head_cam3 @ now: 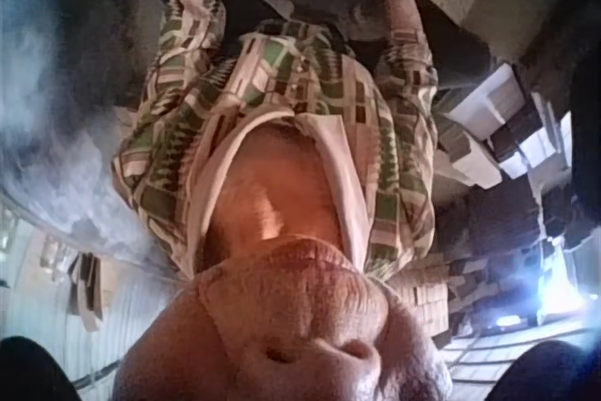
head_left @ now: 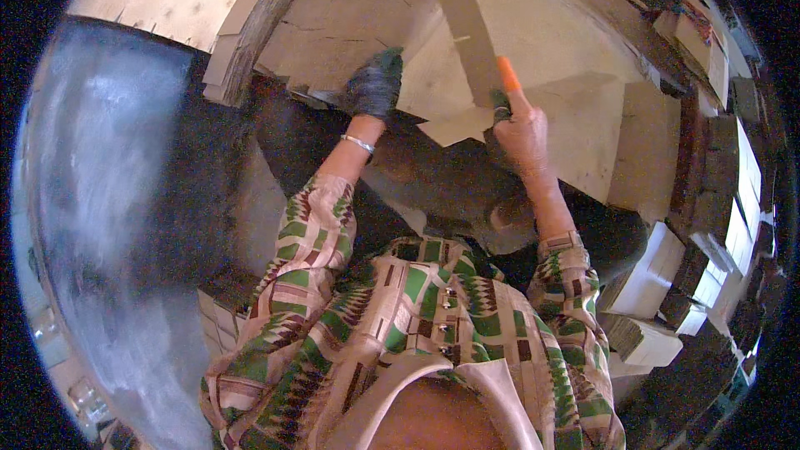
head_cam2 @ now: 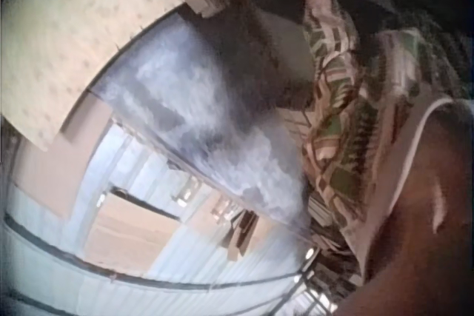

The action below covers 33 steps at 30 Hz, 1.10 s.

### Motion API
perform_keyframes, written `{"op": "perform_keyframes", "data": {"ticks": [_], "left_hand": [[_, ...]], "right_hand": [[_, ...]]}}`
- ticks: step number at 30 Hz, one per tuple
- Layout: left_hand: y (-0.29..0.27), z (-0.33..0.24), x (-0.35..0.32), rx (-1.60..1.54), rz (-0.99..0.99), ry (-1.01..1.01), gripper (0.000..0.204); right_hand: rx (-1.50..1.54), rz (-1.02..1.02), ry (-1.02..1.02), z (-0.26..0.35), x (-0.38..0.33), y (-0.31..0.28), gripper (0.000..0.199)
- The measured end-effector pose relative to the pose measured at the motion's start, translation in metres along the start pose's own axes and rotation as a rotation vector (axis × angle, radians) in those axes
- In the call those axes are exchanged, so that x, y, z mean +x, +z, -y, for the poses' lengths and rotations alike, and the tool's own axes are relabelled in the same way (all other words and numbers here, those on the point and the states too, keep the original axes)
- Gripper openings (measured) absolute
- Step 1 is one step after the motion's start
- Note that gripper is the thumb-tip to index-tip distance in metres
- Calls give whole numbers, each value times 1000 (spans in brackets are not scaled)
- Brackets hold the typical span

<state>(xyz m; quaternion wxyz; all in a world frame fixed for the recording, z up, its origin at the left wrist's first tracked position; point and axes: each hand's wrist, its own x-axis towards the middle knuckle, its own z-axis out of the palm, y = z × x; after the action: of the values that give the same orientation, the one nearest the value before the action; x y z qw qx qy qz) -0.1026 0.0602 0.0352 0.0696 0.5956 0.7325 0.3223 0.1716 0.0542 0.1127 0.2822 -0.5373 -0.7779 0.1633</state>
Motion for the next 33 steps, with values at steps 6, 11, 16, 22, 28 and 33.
{"op": "perform_keyframes", "data": {"ticks": [6, 11, 16, 22, 28, 33], "left_hand": [[29, -43, -43, 118, 175, 253, 32], [56, -33, -59, 62, 178, 187, 32], [59, -35, -60, 17, 62, 216, 30], [49, -39, -58, 65, 216, 201, 30], [43, -53, -56, -212, 304, 33, 43], [33, -86, -8, -45, -36, 158, 67]], "right_hand": [[-161, 72, -82, -6, -22, 7, 98], [-199, 112, -35, -11, -32, 3, 93], [-140, 72, -9, -10, -37, 0, 86], [-277, 311, 6, -10, -32, 12, 82], [-330, 446, 78, -16, -28, 16, 79], [-289, 135, 40, -30, -26, -44, 75]]}}
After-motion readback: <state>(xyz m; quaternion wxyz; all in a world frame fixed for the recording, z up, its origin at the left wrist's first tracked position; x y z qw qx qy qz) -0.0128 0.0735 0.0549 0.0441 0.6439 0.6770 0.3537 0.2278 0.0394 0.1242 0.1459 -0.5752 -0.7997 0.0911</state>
